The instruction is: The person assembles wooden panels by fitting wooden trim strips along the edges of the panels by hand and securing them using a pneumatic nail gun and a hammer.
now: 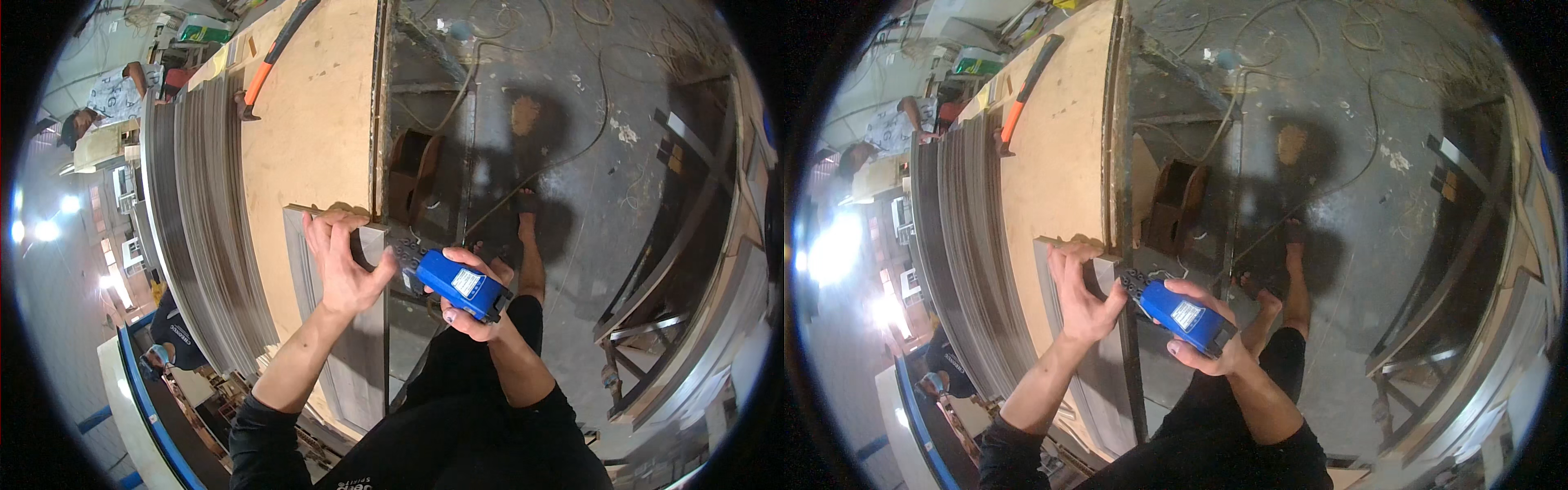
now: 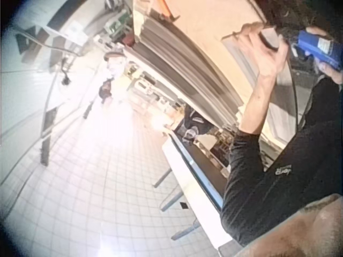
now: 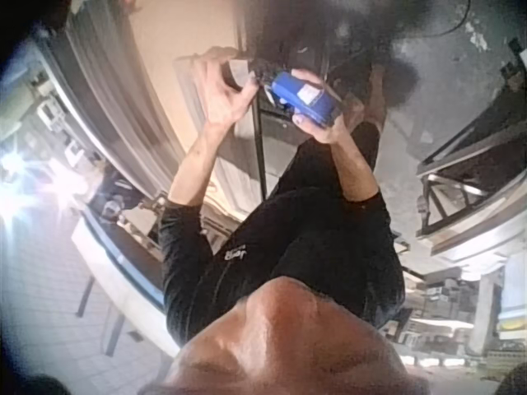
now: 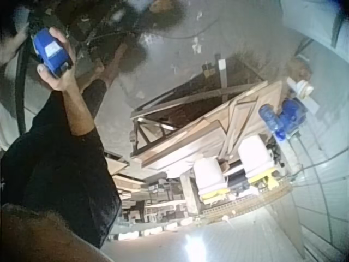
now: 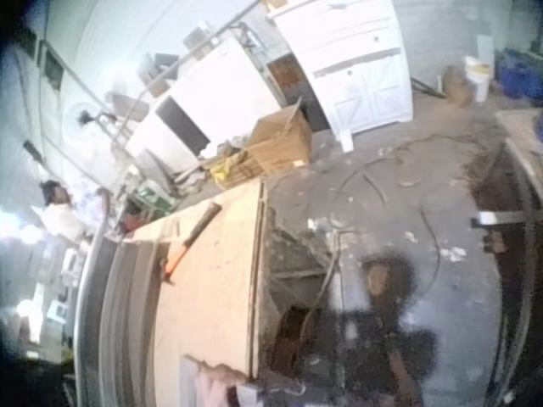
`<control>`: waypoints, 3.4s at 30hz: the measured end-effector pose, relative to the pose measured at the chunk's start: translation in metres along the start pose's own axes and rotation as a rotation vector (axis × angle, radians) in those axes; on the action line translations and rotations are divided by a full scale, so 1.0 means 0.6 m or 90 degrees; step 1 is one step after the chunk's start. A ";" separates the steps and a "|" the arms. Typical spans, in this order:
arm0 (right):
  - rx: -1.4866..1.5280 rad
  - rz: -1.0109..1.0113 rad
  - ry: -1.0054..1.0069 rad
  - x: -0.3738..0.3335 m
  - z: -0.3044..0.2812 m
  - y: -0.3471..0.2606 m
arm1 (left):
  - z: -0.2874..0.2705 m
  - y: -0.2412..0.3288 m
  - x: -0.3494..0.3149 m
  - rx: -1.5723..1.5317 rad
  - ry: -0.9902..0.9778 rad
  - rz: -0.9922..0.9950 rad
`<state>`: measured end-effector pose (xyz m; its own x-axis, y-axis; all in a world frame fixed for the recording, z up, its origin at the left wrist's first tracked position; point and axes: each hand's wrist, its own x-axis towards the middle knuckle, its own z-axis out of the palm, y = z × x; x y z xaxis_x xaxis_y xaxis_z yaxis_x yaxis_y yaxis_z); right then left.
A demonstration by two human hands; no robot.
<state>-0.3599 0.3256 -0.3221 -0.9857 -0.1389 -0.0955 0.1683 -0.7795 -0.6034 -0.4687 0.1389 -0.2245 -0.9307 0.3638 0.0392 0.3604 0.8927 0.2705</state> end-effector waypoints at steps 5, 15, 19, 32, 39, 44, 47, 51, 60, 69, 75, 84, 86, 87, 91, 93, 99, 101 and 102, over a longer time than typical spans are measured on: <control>-0.086 -0.080 -0.017 0.006 -0.005 0.014 | 0.003 0.000 0.001 -0.011 0.004 0.004; -0.007 -0.017 0.001 0.004 -0.001 -0.004 | 0.003 0.003 0.006 -0.017 0.005 0.011; -0.057 -0.008 -0.005 -0.001 -0.007 -0.047 | 0.004 0.004 0.004 -0.016 0.010 0.004; -0.850 -0.196 -0.217 0.276 0.173 -0.312 | -0.002 0.055 -0.116 -0.078 0.061 -0.194; -1.202 -0.190 -0.304 0.492 0.245 -0.184 | -0.005 0.135 -0.452 -0.023 0.038 -0.473; -1.035 -0.329 -0.452 0.435 0.228 -0.071 | -0.001 0.200 -0.649 0.068 0.064 -0.688; -0.983 -0.028 -0.434 0.316 0.193 -0.027 | -0.004 0.220 -0.714 0.088 0.075 -0.761; -1.058 -0.131 -0.418 0.252 0.192 -0.024 | -0.023 0.230 -0.739 0.066 0.098 -0.750; -0.971 0.028 -0.327 0.127 0.132 -0.096 | -0.053 0.192 -0.799 0.056 0.052 -0.734; -0.903 0.317 -0.321 0.068 0.160 -0.114 | -0.114 0.184 -0.678 0.042 0.035 -0.788; -0.913 0.188 -0.376 0.109 0.123 -0.077 | -0.010 0.112 -0.302 -0.092 0.277 -0.585; -0.837 0.186 -0.420 0.119 0.130 -0.083 | 0.035 0.090 -0.147 -0.077 0.361 -0.643; -0.793 0.202 -0.421 0.123 0.123 -0.080 | 0.041 0.088 -0.145 -0.074 0.349 -0.644; -0.792 0.204 -0.423 0.127 0.126 -0.081 | 0.038 0.088 -0.145 -0.069 0.354 -0.644; -0.767 0.177 -0.449 0.136 0.132 -0.082 | 0.026 0.087 -0.137 -0.058 0.337 -0.653; -0.758 0.171 -0.455 0.138 0.131 -0.081 | 0.025 0.086 -0.135 -0.055 0.336 -0.645; -0.711 0.167 -0.448 0.136 0.119 -0.076 | 0.035 0.084 -0.140 -0.054 0.323 -0.667; -0.717 0.176 -0.455 0.139 0.119 -0.077 | 0.037 0.086 -0.140 -0.053 0.319 -0.669; -0.717 0.175 -0.459 0.139 0.117 -0.077 | 0.036 0.086 -0.140 -0.054 0.314 -0.668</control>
<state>-0.4494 0.3071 -0.2464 -0.6400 -0.7624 -0.0954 -0.0835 0.1924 -0.9778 -0.3706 0.1603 -0.2349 -0.7000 -0.7035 0.1233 -0.5900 0.6668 0.4553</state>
